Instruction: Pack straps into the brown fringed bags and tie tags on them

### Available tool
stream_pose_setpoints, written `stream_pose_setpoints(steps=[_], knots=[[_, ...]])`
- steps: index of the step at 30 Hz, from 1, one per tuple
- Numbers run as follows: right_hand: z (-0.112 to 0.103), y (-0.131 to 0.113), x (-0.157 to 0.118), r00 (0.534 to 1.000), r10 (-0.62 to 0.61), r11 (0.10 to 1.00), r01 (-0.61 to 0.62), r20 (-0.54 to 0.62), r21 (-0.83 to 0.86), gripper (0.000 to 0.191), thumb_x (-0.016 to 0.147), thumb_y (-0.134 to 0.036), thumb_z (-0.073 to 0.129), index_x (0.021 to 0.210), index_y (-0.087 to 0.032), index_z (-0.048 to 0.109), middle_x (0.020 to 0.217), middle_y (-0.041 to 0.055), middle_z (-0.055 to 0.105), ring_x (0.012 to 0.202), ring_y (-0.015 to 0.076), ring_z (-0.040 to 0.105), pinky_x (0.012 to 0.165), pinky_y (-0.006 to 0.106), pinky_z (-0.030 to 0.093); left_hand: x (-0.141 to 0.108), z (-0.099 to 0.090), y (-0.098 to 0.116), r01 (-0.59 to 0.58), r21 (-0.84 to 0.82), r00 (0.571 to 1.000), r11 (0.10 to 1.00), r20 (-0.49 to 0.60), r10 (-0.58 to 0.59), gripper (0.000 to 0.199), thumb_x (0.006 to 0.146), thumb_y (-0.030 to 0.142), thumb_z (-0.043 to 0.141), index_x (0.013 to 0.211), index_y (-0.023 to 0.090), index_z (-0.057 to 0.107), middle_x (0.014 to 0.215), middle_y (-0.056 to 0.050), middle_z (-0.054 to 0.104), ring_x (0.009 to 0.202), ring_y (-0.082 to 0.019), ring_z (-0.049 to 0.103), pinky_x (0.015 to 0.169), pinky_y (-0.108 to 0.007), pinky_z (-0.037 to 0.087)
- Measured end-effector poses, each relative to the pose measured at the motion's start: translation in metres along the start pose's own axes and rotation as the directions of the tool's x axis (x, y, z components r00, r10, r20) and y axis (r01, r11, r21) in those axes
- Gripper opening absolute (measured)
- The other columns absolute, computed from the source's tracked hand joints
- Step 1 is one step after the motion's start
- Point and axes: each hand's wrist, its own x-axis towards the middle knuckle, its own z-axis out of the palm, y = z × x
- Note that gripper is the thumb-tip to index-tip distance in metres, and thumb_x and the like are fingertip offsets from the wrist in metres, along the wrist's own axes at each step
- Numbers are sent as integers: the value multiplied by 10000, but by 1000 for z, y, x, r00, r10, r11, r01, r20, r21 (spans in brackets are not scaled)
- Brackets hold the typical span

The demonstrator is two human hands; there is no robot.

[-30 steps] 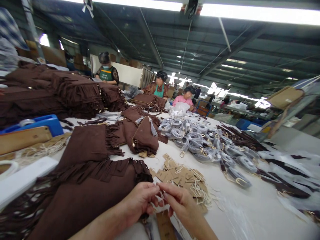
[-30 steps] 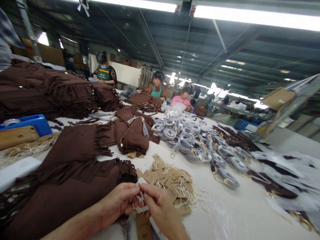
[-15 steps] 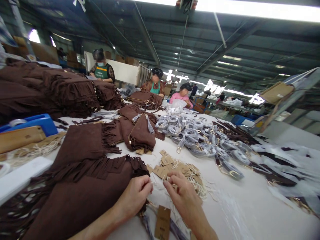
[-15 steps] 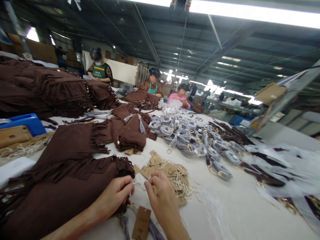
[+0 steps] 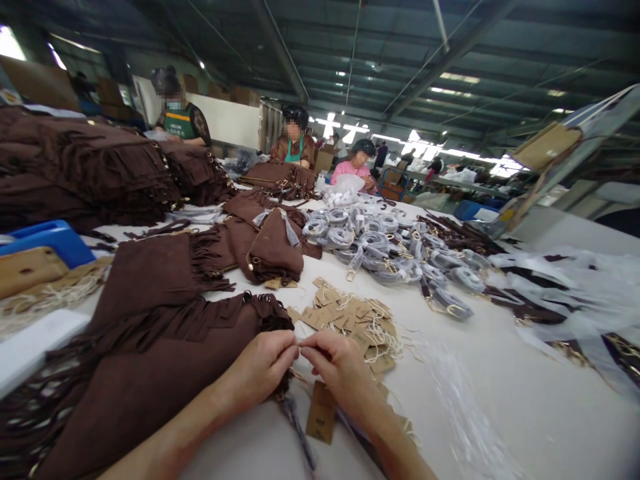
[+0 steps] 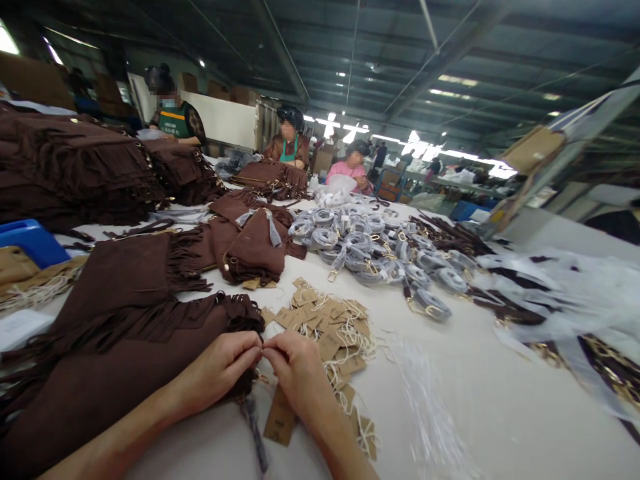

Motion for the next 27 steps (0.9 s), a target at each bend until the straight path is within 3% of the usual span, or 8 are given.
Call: stream_pose_setpoints(steps=[4, 9, 16, 27], knots=[[1, 10, -2, 998, -40, 996, 43, 43, -74, 163, 865, -139, 564, 754, -206, 663, 768, 5, 654, 768, 171, 583, 734, 281, 417, 0, -1, -6, -98, 160, 991, 982, 108, 81, 266, 928, 220, 375, 772, 180, 586, 815, -30, 581, 785, -176, 552, 722, -264, 407], [2, 26, -7, 996, 21, 999, -18, 90, -32, 148, 859, -164, 523, 738, -191, 605, 738, 1, 611, 733, 167, 554, 685, 273, 397, -4, -7, -5, -107, 206, 967, 973, 249, 54, 315, 856, 65, 393, 786, 187, 675, 930, -49, 619, 884, -178, 579, 793, -259, 428], [2, 30, -8, 987, 106, 992, -113, 122, 58, 145, 828, -231, 527, 721, -180, 611, 622, -39, 524, 592, 127, 466, 552, 236, 330, -3, -8, -7, -47, 176, 979, 983, 202, 10, 242, 813, 51, 457, 798, 182, 660, 900, -32, 597, 860, -166, 572, 781, -250, 431], [7, 39, -6, 981, 133, 988, -142, 141, 58, 167, 811, -246, 533, 720, -164, 647, 644, -17, 550, 616, 137, 486, 590, 252, 358, -2, -13, -11, 8, 86, 976, 996, 217, -27, 192, 730, 3, 535, 720, 165, 637, 857, -19, 618, 847, -154, 572, 779, -231, 430]])
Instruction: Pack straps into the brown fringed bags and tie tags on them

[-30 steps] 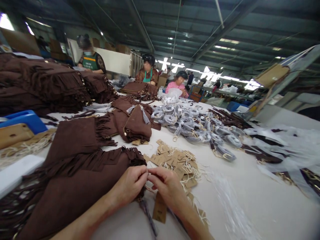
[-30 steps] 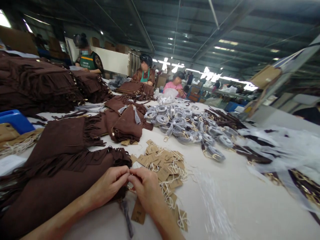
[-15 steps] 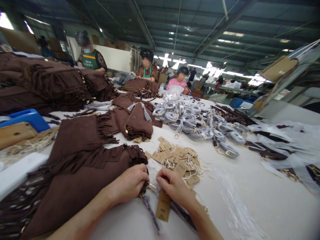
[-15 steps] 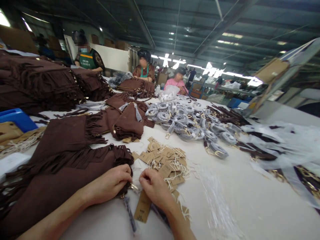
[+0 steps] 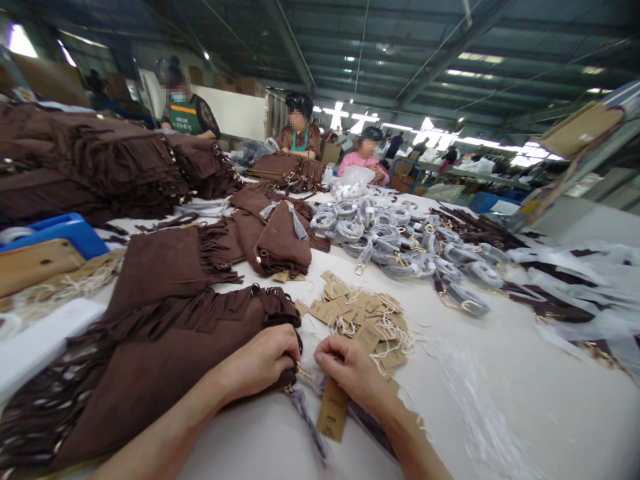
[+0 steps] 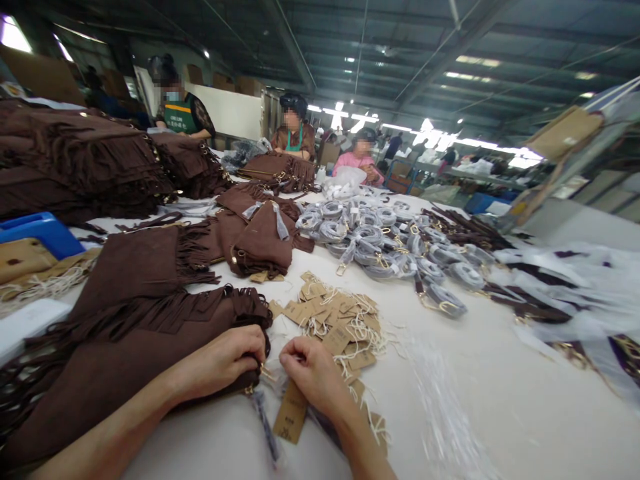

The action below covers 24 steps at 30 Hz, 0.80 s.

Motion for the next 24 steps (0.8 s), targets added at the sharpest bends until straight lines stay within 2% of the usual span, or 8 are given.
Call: stream_pose_setpoints(steps=[10, 24], knots=[[4, -6, -1, 1000, -14, 999, 15, 24, -42, 149, 810, -222, 541, 730, -173, 658, 686, 0, 612, 665, 158, 528, 632, 266, 376, 2, 1, -5, 10, -49, 1000, 999, 10, -9, 178, 710, 0, 591, 714, 150, 688, 815, -16, 645, 804, -146, 589, 744, -218, 434], [4, -1, 0, 998, -32, 998, 34, 49, -43, 161, 831, -246, 543, 740, -172, 652, 711, 4, 636, 704, 166, 563, 667, 269, 400, 3, -1, -5, 43, -60, 999, 997, 35, -41, 175, 698, 0, 614, 710, 154, 696, 802, -10, 662, 798, -149, 605, 729, -213, 436]])
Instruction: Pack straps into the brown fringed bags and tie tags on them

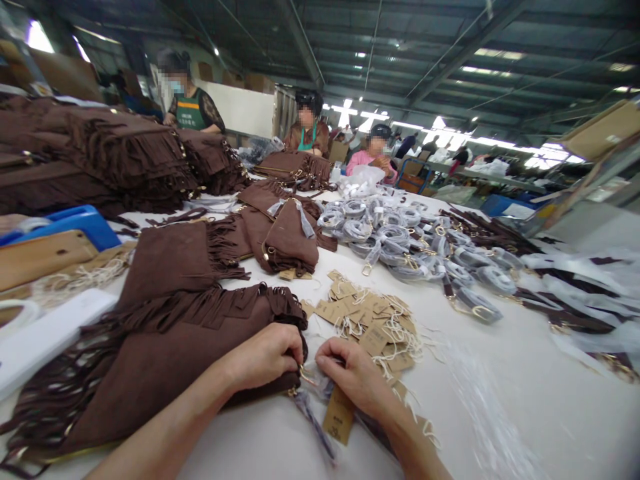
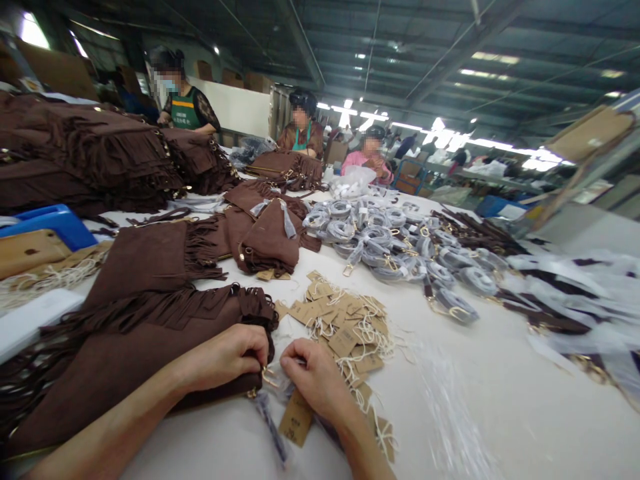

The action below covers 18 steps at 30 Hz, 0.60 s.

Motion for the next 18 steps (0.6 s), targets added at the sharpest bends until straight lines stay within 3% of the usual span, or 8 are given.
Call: stream_pose_setpoints(steps=[18], knots=[[5, -9, 1, 999, -29, 999, 30, 45, -24, 155, 840, -187, 570, 739, -189, 687, 734, -12, 666, 714, 153, 589, 674, 251, 409, -1, 1, -4, -8, 14, 1000, 1000, -8, 8, 147, 690, 28, 611, 710, 156, 681, 790, -4, 663, 774, -142, 590, 699, -208, 426]])
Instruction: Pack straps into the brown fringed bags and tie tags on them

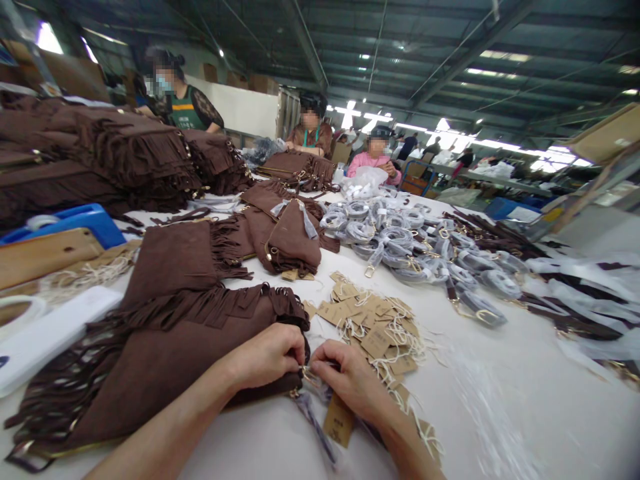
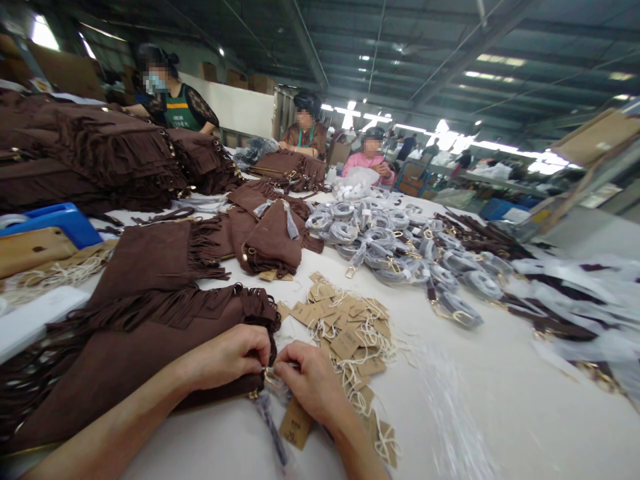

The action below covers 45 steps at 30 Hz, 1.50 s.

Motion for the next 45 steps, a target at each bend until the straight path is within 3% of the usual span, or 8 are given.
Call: stream_pose_setpoints(steps=[10, 17, 25, 30, 35, 41, 45], knots=[[1, -6, 0, 1000, 0, 1000, 0, 2, -14, 152, 824, -176, 576, 723, -193, 689, 721, -12, 668, 712, 158, 592, 680, 258, 408, -4, 0, 3, -40, 44, 999, 998, -12, 41, 143, 704, 32, 592, 715, 158, 658, 778, -9, 642, 749, -140, 569, 674, -204, 405], [2, -4, 1, 1000, -8, 1000, 8, -1, 5, 151, 816, -178, 577, 729, -186, 701, 743, -4, 681, 752, 166, 605, 713, 264, 410, -4, 12, 9, -94, 89, 992, 992, -78, 101, 176, 710, 23, 511, 622, 174, 494, 698, 0, 540, 669, -139, 471, 614, -251, 322], [-7, 3, -4, 996, 73, 957, -87, 59, 276, 259, 753, -244, 612, 989, -180, 696, 754, -14, 614, 619, 133, 490, 581, 248, 377, -1, 5, 1, -51, -131, 972, 990, -232, 19, 119, 642, 74, 449, 658, 180, 499, 704, 16, 536, 663, -124, 496, 596, -219, 380], [0, -10, -2, 999, 37, 987, -36, -2, 154, 195, 828, -274, 538, 910, -200, 699, 693, -23, 572, 607, 140, 472, 604, 265, 372, 4, 4, -5, -49, -288, 965, 956, -261, -29, 56, 682, 161, 435, 691, 182, 486, 744, 23, 492, 595, -98, 483, 510, -194, 397], [10, -15, 5, 997, -2, 994, 10, -75, 110, 123, 804, -283, 583, 756, -197, 655, 676, -25, 544, 601, 135, 464, 591, 261, 357, 5, 4, 0, -56, -296, 951, 953, -307, -39, 47, 710, 180, 468, 692, 177, 511, 777, 10, 510, 662, -110, 474, 552, -195, 390], [6, -14, 10, 991, 77, 907, -24, -111, 421, 258, 817, -423, 621, 714, -187, 604, 620, -52, 460, 566, 111, 391, 541, 236, 325, 1, 6, 6, 17, -214, 965, 977, -251, -72, 112, 743, 176, 513, 744, 159, 624, 737, 8, 564, 671, -128, 506, 593, -218, 380], [5, -13, 12, 990, 92, 888, -34, -105, 458, 228, 778, -397, 641, 698, -184, 616, 604, -53, 474, 536, 102, 368, 515, 230, 320, 1, 9, 8, 57, -172, 980, 983, -177, -88, 83, 675, 142, 561, 668, 161, 642, 711, 16, 587, 686, -134, 537, 617, -217, 376]])
